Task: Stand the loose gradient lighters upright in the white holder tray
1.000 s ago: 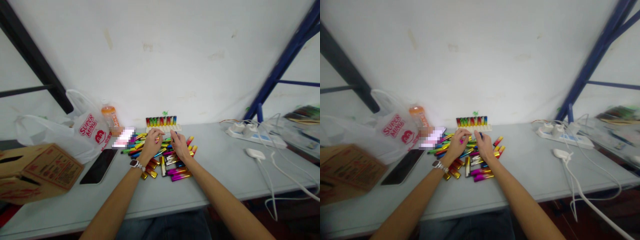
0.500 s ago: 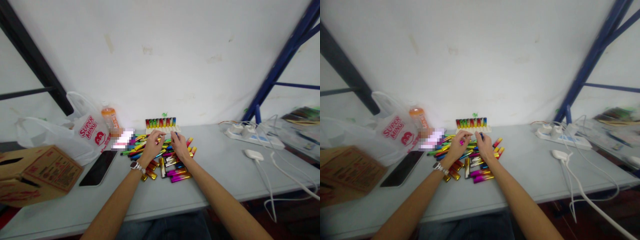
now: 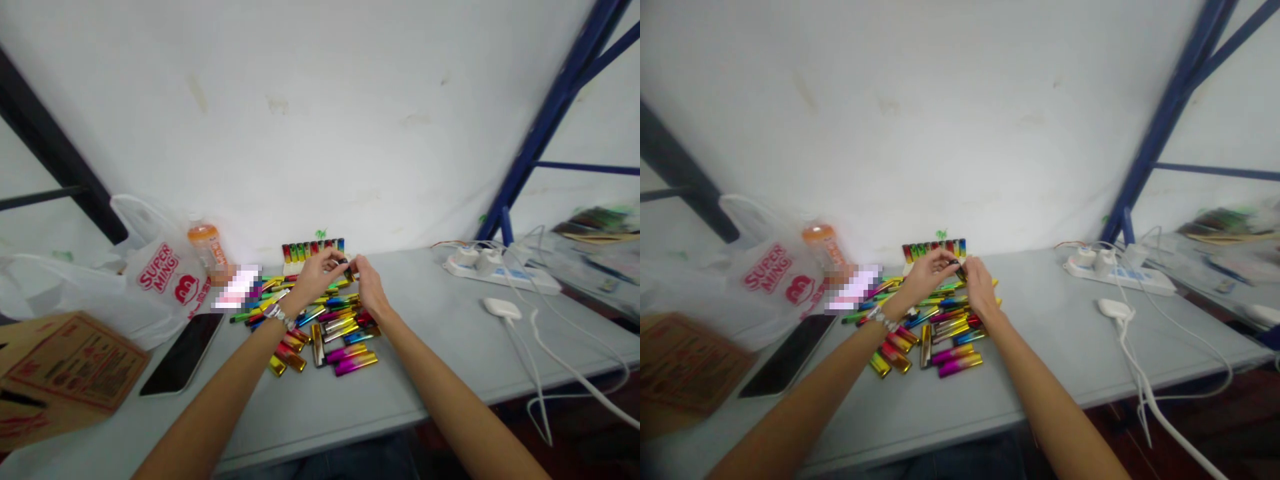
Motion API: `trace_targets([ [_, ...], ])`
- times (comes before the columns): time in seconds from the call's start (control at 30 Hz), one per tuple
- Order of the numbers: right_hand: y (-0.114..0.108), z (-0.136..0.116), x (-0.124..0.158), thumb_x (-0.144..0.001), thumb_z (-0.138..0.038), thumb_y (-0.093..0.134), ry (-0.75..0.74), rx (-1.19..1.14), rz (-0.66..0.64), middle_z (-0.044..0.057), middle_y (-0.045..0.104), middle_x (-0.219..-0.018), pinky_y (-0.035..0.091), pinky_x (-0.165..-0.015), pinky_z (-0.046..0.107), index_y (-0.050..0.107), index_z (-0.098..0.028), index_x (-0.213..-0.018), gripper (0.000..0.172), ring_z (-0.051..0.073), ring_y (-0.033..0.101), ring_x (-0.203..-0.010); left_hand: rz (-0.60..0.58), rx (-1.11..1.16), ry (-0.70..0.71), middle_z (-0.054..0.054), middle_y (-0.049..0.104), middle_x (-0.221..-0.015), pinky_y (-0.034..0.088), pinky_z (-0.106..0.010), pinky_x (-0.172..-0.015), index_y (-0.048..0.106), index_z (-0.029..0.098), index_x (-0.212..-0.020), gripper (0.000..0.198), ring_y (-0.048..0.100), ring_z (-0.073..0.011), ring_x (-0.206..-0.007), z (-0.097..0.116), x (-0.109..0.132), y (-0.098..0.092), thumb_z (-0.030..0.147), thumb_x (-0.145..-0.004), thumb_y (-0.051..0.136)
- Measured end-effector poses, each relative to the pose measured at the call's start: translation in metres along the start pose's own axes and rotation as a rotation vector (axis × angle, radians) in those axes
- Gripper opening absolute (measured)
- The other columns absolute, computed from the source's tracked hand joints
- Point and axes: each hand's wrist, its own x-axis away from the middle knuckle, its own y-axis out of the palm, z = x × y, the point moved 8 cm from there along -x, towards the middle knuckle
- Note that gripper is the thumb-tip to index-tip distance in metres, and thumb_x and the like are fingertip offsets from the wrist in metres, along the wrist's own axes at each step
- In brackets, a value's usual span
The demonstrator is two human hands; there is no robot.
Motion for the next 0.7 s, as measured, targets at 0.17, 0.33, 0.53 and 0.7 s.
trace_targets([
  [0.17,-0.042,0.005,-0.012,-0.095,-0.063,0.029,-0.035,0.1,0.117,0.005,0.064,-0.082,0.043,-0.081,0.033,0.059,-0.021,-0.078,0.054,0.021,0.058,-0.083,-0.058,-0.35,0.085,-0.006,0.075,-0.093,0.054,-0.031,-0.082,0.07,0.017,-0.099,0.015,0.068,-0.0159,-0.081,-0.003,-0.061,0.005,0.019,-0.086,0.065],
  [0.33,-0.052,0.016,-0.013,-0.095,-0.062,0.032,-0.004,0.121,0.065,0.006,0.066,-0.078,0.043,-0.081,0.033,0.06,-0.021,-0.074,0.055,0.022,0.06,-0.081,-0.153,-0.644,0.062,-0.008,0.077,-0.095,0.052,-0.035,-0.089,0.075,0.017,-0.096,0.017,0.069,-0.0206,-0.088,-0.032,-0.109,0.026,0.012,-0.083,0.064],
  [0.53,-0.052,0.026,-0.015,-0.096,-0.063,0.029,0.019,0.134,0.03,0.006,0.067,-0.078,0.042,-0.081,0.032,0.062,-0.02,-0.073,0.058,0.022,0.061,-0.082,-0.239,-0.789,0.028,-0.009,0.078,-0.097,0.05,-0.033,-0.092,0.078,0.017,-0.094,0.019,0.07,-0.0228,-0.094,-0.061,-0.132,0.043,0.012,-0.082,0.065],
  [0.7,-0.053,0.027,-0.019,-0.097,-0.058,0.027,0.026,0.197,-0.014,0.005,0.067,-0.079,0.041,-0.081,0.032,0.062,-0.02,-0.073,0.057,0.021,0.061,-0.083,-0.252,-0.767,-0.009,-0.01,0.077,-0.095,0.05,-0.032,-0.088,0.079,0.017,-0.097,0.02,0.069,-0.0214,-0.09,-0.072,-0.137,0.042,0.016,-0.084,0.065],
])
